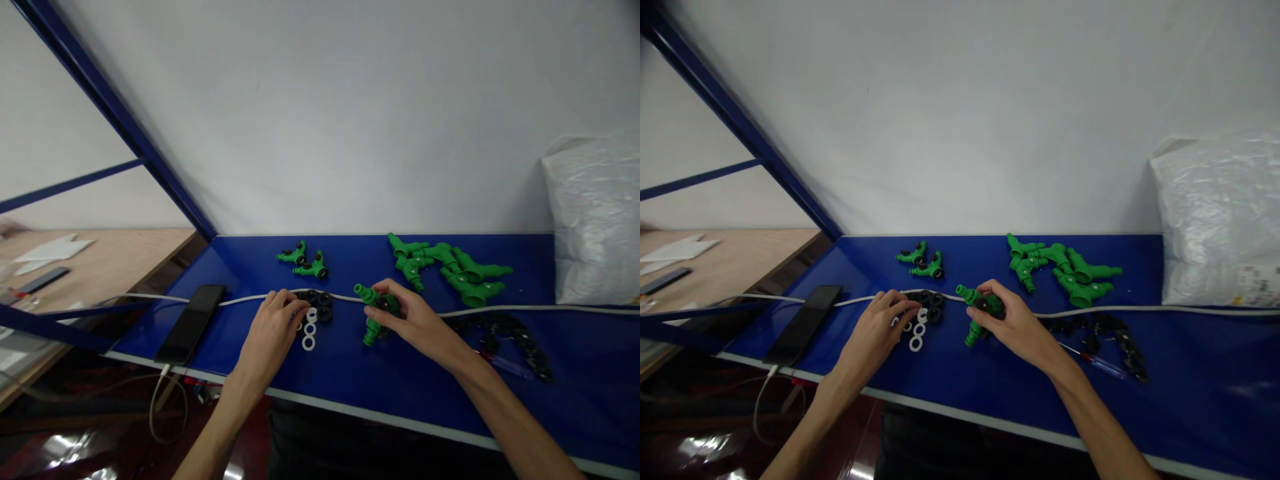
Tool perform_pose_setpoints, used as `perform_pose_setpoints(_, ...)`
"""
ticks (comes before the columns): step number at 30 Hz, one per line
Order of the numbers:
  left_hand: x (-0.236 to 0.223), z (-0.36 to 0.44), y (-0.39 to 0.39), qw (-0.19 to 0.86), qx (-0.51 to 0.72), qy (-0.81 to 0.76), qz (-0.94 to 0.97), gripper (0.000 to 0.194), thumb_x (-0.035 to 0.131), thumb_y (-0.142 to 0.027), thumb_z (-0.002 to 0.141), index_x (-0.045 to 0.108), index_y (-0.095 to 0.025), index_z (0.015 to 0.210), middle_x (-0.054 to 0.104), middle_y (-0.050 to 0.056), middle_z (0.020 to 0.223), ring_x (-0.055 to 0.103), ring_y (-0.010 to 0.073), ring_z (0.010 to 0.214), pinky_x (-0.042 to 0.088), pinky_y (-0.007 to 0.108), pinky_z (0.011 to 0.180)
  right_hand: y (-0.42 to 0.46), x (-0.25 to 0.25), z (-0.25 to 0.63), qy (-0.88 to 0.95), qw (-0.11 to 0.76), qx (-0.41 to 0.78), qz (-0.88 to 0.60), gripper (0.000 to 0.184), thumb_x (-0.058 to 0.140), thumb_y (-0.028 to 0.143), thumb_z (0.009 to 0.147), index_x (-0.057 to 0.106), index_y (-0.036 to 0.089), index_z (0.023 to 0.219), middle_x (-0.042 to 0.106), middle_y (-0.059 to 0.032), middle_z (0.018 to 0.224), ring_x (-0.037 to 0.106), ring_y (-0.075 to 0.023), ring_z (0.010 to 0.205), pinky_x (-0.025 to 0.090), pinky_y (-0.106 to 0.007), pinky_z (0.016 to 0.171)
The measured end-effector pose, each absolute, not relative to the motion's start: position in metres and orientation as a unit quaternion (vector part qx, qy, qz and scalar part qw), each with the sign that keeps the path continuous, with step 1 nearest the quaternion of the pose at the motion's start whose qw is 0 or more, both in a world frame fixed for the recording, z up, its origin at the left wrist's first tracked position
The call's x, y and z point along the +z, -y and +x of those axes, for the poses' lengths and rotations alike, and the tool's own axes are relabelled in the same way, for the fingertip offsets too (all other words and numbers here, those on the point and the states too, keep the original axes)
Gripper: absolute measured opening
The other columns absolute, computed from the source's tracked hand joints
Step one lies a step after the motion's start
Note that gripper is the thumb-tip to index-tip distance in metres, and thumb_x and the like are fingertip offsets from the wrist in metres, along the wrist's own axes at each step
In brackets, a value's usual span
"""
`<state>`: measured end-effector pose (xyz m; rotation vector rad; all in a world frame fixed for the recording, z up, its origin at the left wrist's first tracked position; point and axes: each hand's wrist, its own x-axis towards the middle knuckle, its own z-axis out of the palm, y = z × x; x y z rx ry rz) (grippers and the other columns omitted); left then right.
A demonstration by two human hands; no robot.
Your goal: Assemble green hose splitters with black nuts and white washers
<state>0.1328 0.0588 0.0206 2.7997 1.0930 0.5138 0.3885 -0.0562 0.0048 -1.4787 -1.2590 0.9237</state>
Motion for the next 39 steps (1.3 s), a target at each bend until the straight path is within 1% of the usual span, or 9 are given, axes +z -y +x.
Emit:
perform_pose_setpoints(4,0.021,0.130,-0.058,0.045,0.138,-0.372,0.917,0.024,0.055,-0.033,0.102,0.076,-0.023,0.108,0.071,0.008,0.109,0.063,0.0254,0.102,0.049,0.043,0.098,0.057,0.004,0.387,0.519,0.471,0.399,-0.591,0.037,0.072,0.052,0.088,0.059,0.023,0.106,0.062,0.0020,0.085,0.062,-0.0164,0.076,0.048,-0.028,0.068)
perform_pose_setpoints(8,0.019,0.127,-0.056,0.064,0.118,-0.393,0.910,0.018,0.062,-0.033,0.097,0.076,-0.024,0.103,0.074,0.007,0.106,0.065,0.0264,0.102,0.051,0.040,0.093,0.057,0.004,0.384,0.519,0.479,0.403,-0.582,0.035,0.074,0.050,0.087,0.060,0.023,0.105,0.062,0.0017,0.088,0.063,-0.0165,0.077,0.048,-0.027,0.067)
perform_pose_setpoints(12,0.020,0.130,-0.054,0.084,0.128,-0.407,0.900,0.020,0.059,-0.033,0.097,0.077,-0.025,0.097,0.076,0.005,0.102,0.069,0.0259,0.096,0.053,0.039,0.087,0.057,0.007,0.383,0.514,0.484,0.405,-0.581,0.035,0.074,0.050,0.086,0.059,0.023,0.102,0.063,0.0012,0.086,0.062,-0.0172,0.077,0.049,-0.028,0.067)
perform_pose_setpoints(17,0.019,0.130,-0.057,0.109,0.145,-0.426,0.886,0.024,0.055,-0.036,0.097,0.077,-0.026,0.093,0.077,0.004,0.099,0.071,0.0242,0.091,0.054,0.035,0.084,0.056,0.010,0.381,0.515,0.489,0.391,-0.586,0.028,0.072,0.043,0.087,0.054,0.023,0.091,0.056,0.0044,0.083,0.055,-0.0133,0.072,0.045,-0.026,0.066)
perform_pose_setpoints(20,0.022,0.130,-0.059,0.137,0.172,-0.434,0.873,0.027,0.055,-0.039,0.097,0.077,-0.026,0.093,0.078,0.004,0.102,0.071,0.0232,0.089,0.053,0.033,0.081,0.056,0.011,0.379,0.503,0.488,0.400,-0.591,0.027,0.072,0.043,0.087,0.056,0.022,0.095,0.058,0.0034,0.083,0.053,-0.0127,0.069,0.044,-0.025,0.061)
perform_pose_setpoints(24,0.038,0.147,-0.053,0.255,0.233,-0.438,0.830,0.028,0.062,-0.047,0.094,0.078,-0.025,0.097,0.079,0.001,0.097,0.070,0.0200,0.082,0.051,0.029,0.077,0.057,0.011,0.376,0.495,0.473,0.420,-0.595,0.036,0.072,0.042,0.087,0.064,0.023,0.115,0.061,0.0027,0.082,0.053,-0.0135,0.065,0.043,-0.026,0.059)
perform_pose_setpoints(27,0.049,0.175,-0.043,0.375,0.250,-0.403,0.796,0.031,0.066,-0.051,0.092,0.079,-0.024,0.096,0.078,-0.001,0.084,0.069,0.0174,0.077,0.049,0.026,0.072,0.057,0.011,0.374,0.506,0.472,0.423,-0.585,0.030,0.069,0.041,0.090,0.066,0.023,0.113,0.060,0.0038,0.080,0.054,-0.0139,0.067,0.043,-0.026,0.062)
perform_pose_setpoints(30,0.047,0.202,-0.039,0.433,0.271,-0.373,0.775,0.030,0.067,-0.049,0.091,0.078,-0.021,0.093,0.073,-0.002,0.071,0.065,0.0150,0.066,0.046,0.024,0.063,0.056,0.010,0.372,0.519,0.481,0.418,-0.570,0.022,0.066,0.040,0.093,0.066,0.022,0.107,0.058,0.0035,0.082,0.052,-0.0140,0.070,0.042,-0.026,0.063)
perform_pose_setpoints(39,0.024,0.232,-0.050,0.563,0.318,-0.328,0.689,0.032,0.072,-0.047,0.087,0.069,-0.016,0.092,0.070,-0.001,0.076,0.063,0.0124,0.063,0.047,0.022,0.061,0.053,0.009,0.373,0.517,0.508,0.395,-0.565,0.023,0.061,0.035,0.097,0.068,0.021,0.114,0.069,-0.0016,0.104,0.061,-0.0215,0.100,0.043,-0.031,0.088)
